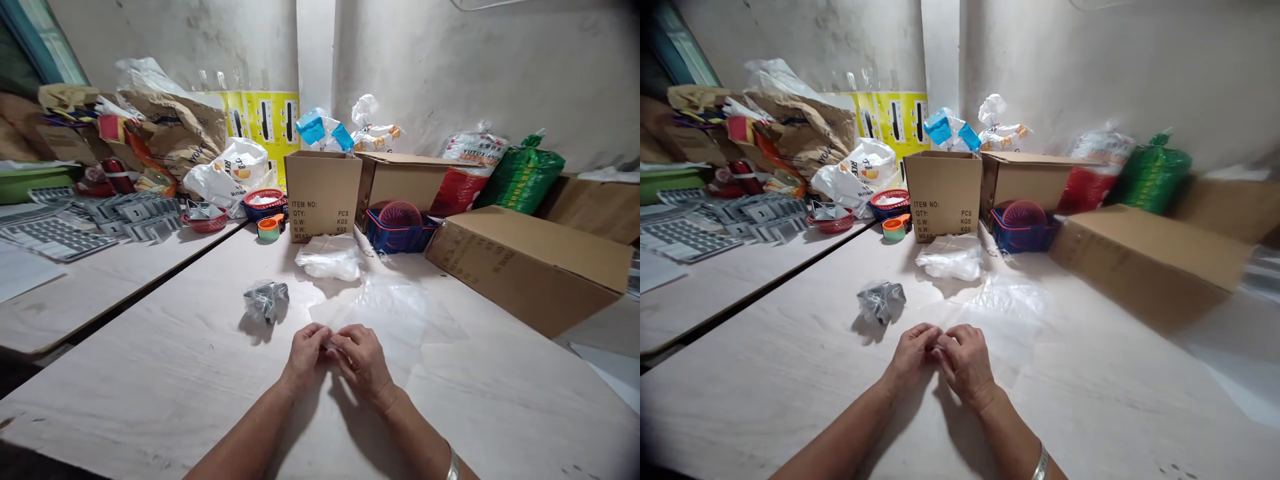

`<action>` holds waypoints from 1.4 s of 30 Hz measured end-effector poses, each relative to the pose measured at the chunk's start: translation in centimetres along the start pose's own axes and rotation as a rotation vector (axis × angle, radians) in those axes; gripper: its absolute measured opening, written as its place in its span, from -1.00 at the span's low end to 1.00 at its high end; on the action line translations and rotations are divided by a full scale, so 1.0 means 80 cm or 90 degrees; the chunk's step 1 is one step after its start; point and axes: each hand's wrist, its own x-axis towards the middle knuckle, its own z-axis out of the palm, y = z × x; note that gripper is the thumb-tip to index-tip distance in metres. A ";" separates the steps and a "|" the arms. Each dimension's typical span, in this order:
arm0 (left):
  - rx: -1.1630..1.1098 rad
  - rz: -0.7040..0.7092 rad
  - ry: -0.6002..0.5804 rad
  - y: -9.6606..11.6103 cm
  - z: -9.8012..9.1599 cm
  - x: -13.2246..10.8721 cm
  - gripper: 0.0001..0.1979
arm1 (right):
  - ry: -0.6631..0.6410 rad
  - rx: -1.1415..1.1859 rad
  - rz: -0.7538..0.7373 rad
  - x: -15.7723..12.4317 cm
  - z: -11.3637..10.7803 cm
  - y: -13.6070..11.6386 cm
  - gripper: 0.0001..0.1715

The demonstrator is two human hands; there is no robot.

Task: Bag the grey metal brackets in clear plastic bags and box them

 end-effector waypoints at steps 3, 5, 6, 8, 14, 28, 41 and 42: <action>0.020 0.002 0.029 0.011 -0.014 0.000 -0.75 | 0.031 0.016 0.035 0.001 -0.003 0.010 -0.68; 0.032 -0.001 0.046 0.020 -0.023 0.001 -0.74 | 0.034 -0.003 0.088 0.001 -0.003 0.025 -0.63; 0.036 -0.001 0.058 0.024 -0.027 0.002 -0.74 | 0.024 -0.019 0.121 0.000 -0.003 0.034 -0.61; 0.050 0.006 0.087 0.030 -0.034 0.004 -0.74 | -0.014 -0.062 0.179 -0.002 -0.004 0.051 -0.64; 0.055 0.049 0.069 0.037 -0.046 0.010 -0.74 | -0.048 -0.140 0.201 -0.008 -0.010 0.095 -0.75; -0.176 -0.035 0.049 0.035 -0.052 0.017 -0.84 | 0.002 0.055 -0.092 0.002 -0.036 0.013 -0.25; -0.189 -0.226 -0.037 0.050 -0.052 0.013 -0.68 | 0.092 0.008 -0.125 0.002 -0.021 0.018 -0.78; -0.169 -0.239 -0.051 0.050 -0.052 0.010 -0.66 | 0.103 -0.011 -0.122 0.002 -0.019 0.018 -0.80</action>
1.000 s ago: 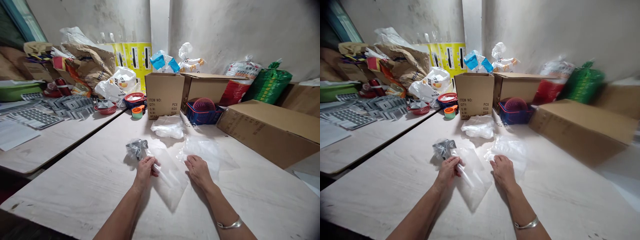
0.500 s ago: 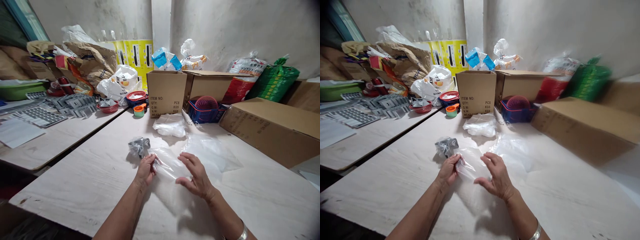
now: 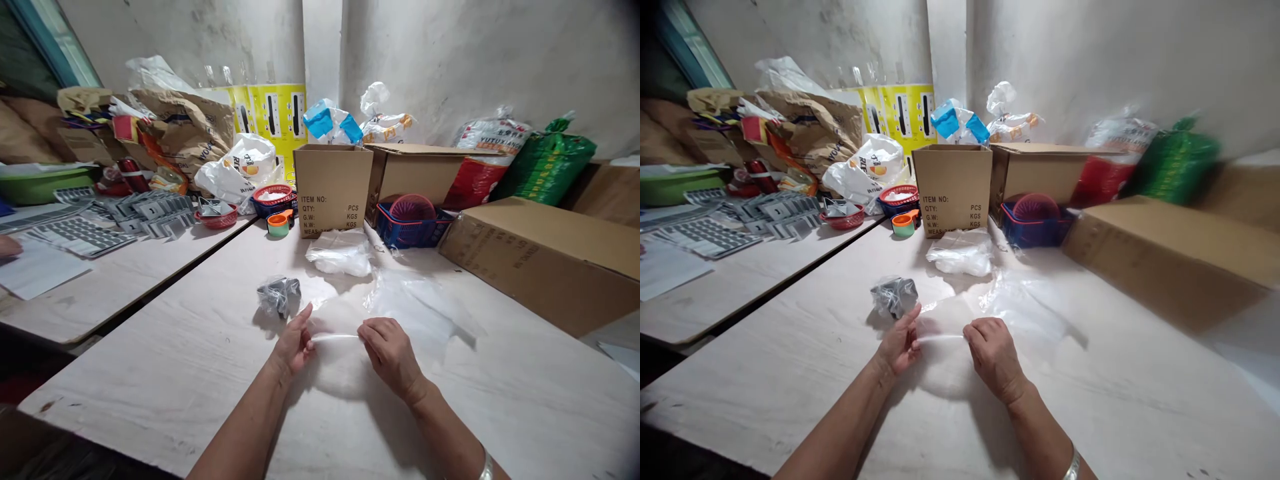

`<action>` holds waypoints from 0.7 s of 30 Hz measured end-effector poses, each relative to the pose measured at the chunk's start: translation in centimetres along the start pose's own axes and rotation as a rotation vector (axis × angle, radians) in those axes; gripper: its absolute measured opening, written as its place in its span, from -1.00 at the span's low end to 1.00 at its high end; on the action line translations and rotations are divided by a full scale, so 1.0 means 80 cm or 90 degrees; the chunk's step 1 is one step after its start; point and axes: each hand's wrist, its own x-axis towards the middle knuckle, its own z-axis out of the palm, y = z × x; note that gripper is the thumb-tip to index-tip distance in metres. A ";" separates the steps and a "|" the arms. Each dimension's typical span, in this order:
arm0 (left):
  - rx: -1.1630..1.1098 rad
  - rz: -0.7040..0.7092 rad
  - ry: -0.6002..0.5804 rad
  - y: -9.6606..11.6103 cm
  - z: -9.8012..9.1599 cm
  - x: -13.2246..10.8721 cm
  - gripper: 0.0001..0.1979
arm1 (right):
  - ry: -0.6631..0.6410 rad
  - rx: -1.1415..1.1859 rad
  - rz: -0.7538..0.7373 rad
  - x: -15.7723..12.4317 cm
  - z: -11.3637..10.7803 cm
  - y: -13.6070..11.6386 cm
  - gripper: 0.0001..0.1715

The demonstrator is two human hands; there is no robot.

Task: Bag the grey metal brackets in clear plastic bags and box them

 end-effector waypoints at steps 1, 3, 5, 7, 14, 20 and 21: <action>0.034 -0.005 0.000 -0.002 0.001 -0.002 -0.66 | 0.005 -0.018 0.002 0.000 0.002 0.000 -0.81; 0.126 0.020 -0.004 -0.006 0.003 -0.006 -0.68 | 0.009 -0.047 0.005 -0.001 0.005 0.001 -0.82; 0.218 0.054 -0.048 -0.011 0.003 -0.007 -0.71 | 0.006 -0.069 0.007 -0.002 0.006 0.002 -0.82; 0.278 0.067 -0.084 -0.014 0.003 -0.007 -0.72 | -0.003 -0.077 0.011 -0.002 0.007 0.003 -0.81; 0.287 0.115 -0.047 -0.014 0.001 -0.002 -0.71 | -0.050 0.024 0.018 -0.001 0.003 0.001 -0.69; 0.250 0.169 -0.037 -0.016 0.002 0.000 -0.62 | -0.058 0.106 0.062 0.002 0.001 -0.009 -0.49; 0.248 0.173 -0.037 -0.017 0.002 0.000 -0.62 | -0.057 0.111 0.069 0.002 0.002 -0.011 -0.51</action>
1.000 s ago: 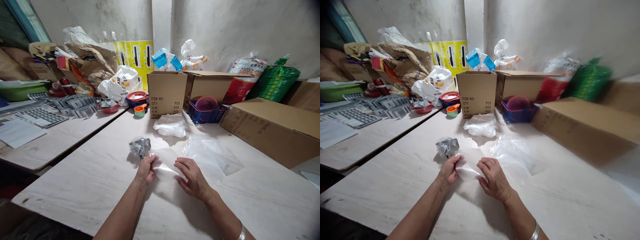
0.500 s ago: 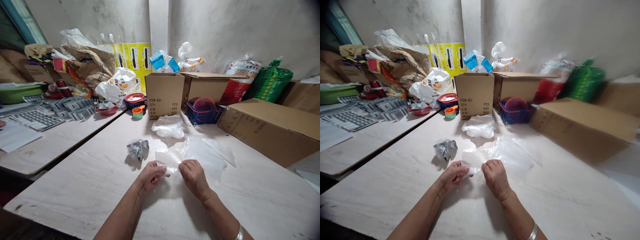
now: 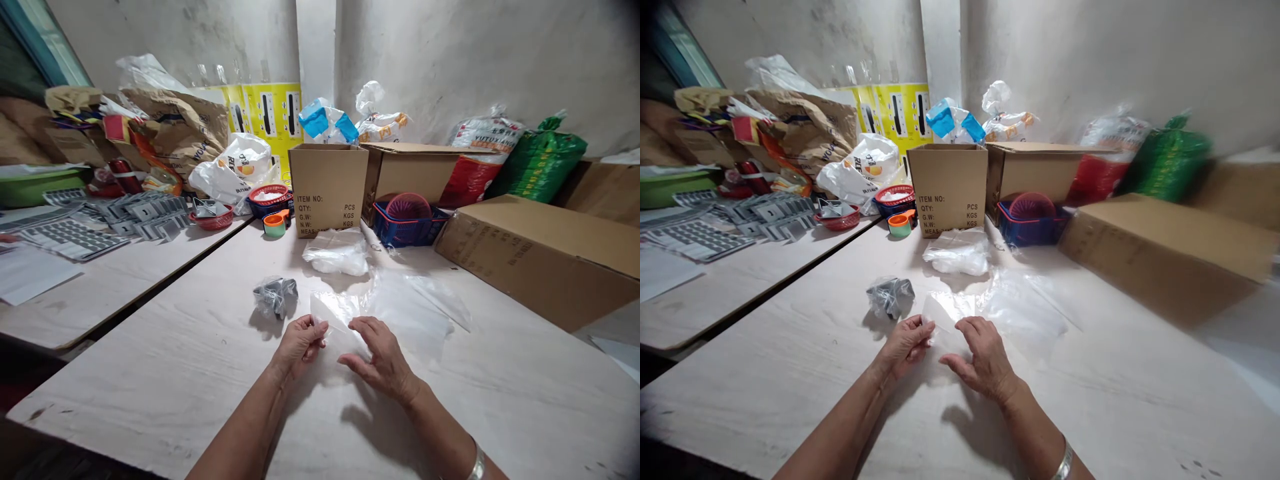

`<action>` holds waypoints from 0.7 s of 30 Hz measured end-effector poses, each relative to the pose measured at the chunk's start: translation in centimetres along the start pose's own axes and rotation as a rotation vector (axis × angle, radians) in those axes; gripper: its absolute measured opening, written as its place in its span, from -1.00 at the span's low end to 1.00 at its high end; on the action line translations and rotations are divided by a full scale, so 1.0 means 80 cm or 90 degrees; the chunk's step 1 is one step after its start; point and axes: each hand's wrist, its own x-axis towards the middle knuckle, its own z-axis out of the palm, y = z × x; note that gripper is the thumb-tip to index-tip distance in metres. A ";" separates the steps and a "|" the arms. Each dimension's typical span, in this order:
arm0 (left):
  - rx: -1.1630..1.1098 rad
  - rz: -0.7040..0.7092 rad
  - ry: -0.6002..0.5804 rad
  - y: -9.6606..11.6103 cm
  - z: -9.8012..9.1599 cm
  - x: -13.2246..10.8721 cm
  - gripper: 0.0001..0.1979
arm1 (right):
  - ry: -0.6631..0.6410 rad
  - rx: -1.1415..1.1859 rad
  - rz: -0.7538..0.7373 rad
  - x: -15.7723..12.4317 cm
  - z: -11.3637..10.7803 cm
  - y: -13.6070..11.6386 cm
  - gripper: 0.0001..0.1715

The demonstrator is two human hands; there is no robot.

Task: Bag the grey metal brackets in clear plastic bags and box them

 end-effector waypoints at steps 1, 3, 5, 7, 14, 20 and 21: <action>0.000 0.002 0.000 -0.001 0.000 0.000 -0.61 | 0.002 0.004 0.007 0.000 0.002 -0.001 -0.55; 0.003 0.001 -0.003 -0.002 0.001 -0.001 -0.61 | 0.005 0.009 0.027 -0.001 0.008 0.000 -0.66; 0.006 -0.005 -0.013 -0.002 0.001 -0.001 -0.60 | 0.009 0.002 0.049 -0.002 0.014 0.002 -0.77; 0.011 -0.017 -0.027 -0.003 0.002 -0.002 -0.58 | 0.008 -0.021 0.061 -0.003 0.018 0.007 -0.87; 0.209 0.092 0.052 -0.004 0.013 -0.011 -0.46 | 0.061 -0.156 0.043 -0.006 0.016 0.015 -0.79; 0.620 0.480 0.186 -0.010 0.026 -0.024 -0.16 | 0.045 -0.301 0.000 -0.004 0.012 0.008 -0.77; 0.669 0.523 0.196 -0.013 0.027 -0.024 -0.19 | 0.045 -0.310 -0.007 -0.004 0.012 0.007 -0.77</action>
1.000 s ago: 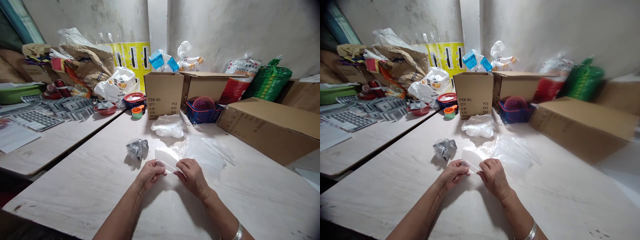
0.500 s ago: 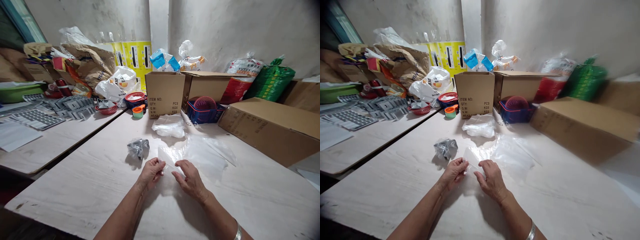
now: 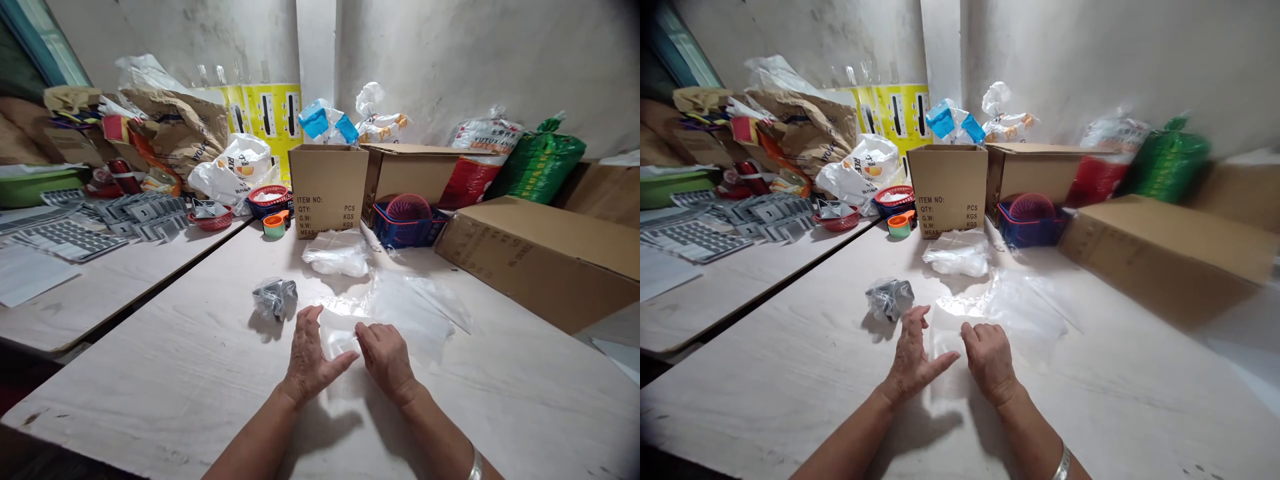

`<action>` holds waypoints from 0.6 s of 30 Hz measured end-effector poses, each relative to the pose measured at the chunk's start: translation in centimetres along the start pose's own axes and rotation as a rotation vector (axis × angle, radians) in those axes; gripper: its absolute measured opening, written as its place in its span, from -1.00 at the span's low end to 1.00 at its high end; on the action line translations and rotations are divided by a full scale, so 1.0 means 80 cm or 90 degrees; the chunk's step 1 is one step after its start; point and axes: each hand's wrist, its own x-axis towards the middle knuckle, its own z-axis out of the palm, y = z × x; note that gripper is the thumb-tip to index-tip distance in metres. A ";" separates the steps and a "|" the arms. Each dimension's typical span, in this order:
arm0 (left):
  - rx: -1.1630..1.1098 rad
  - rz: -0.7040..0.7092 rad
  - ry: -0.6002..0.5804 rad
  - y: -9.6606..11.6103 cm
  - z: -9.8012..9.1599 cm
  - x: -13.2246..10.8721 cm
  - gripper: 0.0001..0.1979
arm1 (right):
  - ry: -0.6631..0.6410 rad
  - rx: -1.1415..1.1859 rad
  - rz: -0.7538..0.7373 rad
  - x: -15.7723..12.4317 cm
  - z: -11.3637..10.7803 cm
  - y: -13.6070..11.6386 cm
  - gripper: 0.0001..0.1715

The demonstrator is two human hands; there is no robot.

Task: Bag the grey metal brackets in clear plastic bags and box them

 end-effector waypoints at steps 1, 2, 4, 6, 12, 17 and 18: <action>0.036 0.032 0.010 0.000 0.003 -0.002 -0.26 | 0.001 -0.004 -0.007 0.000 0.000 -0.001 -0.78; 0.064 0.055 0.014 -0.001 0.005 -0.003 -0.34 | 0.002 -0.005 -0.014 0.001 -0.001 -0.002 -0.80; 0.098 0.079 0.017 -0.003 0.009 -0.004 -0.52 | 0.002 0.003 -0.029 0.001 -0.002 -0.003 -0.82; 0.112 0.076 0.021 -0.007 0.010 -0.003 -0.66 | -0.003 0.019 -0.046 0.001 -0.002 -0.003 -0.83; 0.135 0.000 0.039 -0.022 0.008 0.001 -0.89 | -0.043 0.069 -0.079 0.002 -0.001 -0.005 -0.82; 0.118 -0.036 0.049 -0.025 0.009 -0.001 -0.87 | -0.030 0.104 -0.114 0.001 0.000 -0.004 -0.70; 0.112 -0.038 0.051 -0.024 0.009 -0.002 -0.87 | -0.033 0.098 -0.126 0.001 0.000 -0.003 -0.69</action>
